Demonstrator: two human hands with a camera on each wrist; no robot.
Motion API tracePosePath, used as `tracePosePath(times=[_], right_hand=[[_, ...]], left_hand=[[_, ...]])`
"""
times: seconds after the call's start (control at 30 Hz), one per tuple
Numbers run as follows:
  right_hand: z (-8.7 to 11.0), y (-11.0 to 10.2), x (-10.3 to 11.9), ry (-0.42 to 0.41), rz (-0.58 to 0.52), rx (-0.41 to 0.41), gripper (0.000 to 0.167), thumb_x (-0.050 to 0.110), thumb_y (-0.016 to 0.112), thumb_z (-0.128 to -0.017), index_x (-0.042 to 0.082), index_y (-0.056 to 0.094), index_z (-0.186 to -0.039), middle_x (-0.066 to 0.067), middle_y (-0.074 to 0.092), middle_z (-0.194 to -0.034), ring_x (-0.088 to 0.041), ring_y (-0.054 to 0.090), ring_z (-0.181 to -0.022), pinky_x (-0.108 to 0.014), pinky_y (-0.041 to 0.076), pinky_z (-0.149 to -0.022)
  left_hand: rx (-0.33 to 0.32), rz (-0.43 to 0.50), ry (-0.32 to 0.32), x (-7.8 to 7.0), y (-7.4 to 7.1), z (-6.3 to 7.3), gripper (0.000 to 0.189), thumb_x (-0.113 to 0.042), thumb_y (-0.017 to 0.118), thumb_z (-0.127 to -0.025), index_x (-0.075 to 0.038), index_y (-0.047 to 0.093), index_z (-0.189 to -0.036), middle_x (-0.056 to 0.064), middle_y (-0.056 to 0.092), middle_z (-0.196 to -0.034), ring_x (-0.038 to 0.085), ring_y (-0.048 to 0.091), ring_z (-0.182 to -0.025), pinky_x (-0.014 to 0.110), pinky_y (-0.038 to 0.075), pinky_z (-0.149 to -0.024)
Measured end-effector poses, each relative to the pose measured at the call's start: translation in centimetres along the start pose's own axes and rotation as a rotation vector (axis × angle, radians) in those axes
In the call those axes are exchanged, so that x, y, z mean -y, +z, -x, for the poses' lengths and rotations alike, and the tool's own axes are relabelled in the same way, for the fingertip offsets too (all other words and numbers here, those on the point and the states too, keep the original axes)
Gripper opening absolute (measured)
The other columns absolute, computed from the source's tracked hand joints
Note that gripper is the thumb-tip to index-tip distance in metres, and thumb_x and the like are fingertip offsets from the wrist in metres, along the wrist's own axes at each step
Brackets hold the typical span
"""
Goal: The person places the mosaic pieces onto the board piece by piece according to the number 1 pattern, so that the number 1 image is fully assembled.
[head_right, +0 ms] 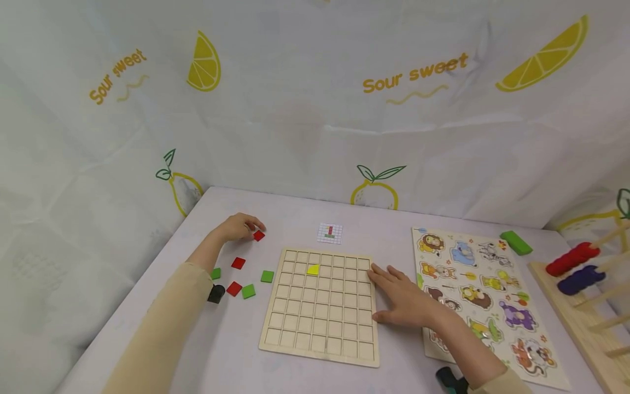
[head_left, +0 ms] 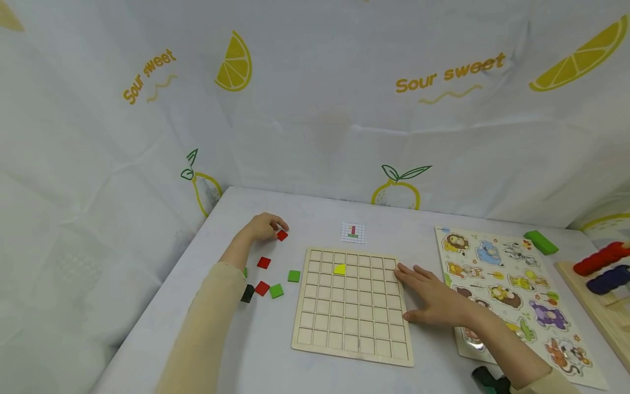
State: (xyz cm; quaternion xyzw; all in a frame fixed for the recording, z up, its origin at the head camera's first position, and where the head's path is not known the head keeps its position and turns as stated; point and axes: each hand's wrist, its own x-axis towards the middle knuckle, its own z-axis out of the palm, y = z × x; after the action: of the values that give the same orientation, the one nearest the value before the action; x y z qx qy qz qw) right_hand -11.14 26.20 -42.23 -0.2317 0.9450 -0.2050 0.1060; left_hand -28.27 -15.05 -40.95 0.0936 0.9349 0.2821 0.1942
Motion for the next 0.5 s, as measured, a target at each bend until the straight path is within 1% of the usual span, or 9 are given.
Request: tracePosePath(times=[0.13,0.27,0.37,0.5], right_hand=[[-0.03,0.00,0.05,0.005,0.007,0.000,0.092,0.046,0.078,-0.079,0.008,0.037,-0.151,-0.019,0.031,-0.160,-0.057,0.025,-0.143,-0.074,0.031,-0.105],[-0.01,0.01,0.05,0.001,0.001,-0.002,0.091,0.046,0.078,-0.079,0.008,0.037,-0.151,-0.019,0.031,-0.160,-0.057,0.025,-0.143,-0.074,0.031,-0.105],[0.03,0.05,-0.01,-0.006,-0.002,-0.004,0.091,0.046,0.077,-0.079,0.007,0.037,-0.151,-0.020,0.031,-0.160,-0.057,0.025,-0.143,-0.074,0.031,-0.104],[0.05,0.09,-0.11,-0.014,-0.002,-0.004,0.092,0.047,0.077,-0.079,0.007,0.037,-0.151,-0.020,0.031,-0.160,-0.058,0.025,-0.142,-0.074,0.031,-0.104]], left_hand=[[-0.004,0.014,-0.006,0.08,0.12,0.05,0.036,0.002,0.059,-0.090,-0.015,0.070,-0.120,0.019,0.058,-0.134,0.035,0.054,-0.122,0.043,0.049,-0.099],[-0.003,0.022,-0.013,0.14,0.16,0.03,0.035,0.001,0.061,-0.090,-0.014,0.071,-0.119,0.019,0.058,-0.136,0.035,0.054,-0.124,0.046,0.048,-0.102],[-0.006,0.013,-0.011,0.14,0.19,0.00,0.033,0.000,0.063,-0.089,-0.013,0.070,-0.119,0.020,0.058,-0.135,0.035,0.055,-0.123,0.046,0.048,-0.101],[-0.020,-0.005,-0.012,0.09,0.28,-0.01,0.030,-0.002,0.067,-0.088,-0.011,0.070,-0.117,0.019,0.060,-0.130,0.033,0.056,-0.116,0.044,0.050,-0.098]])
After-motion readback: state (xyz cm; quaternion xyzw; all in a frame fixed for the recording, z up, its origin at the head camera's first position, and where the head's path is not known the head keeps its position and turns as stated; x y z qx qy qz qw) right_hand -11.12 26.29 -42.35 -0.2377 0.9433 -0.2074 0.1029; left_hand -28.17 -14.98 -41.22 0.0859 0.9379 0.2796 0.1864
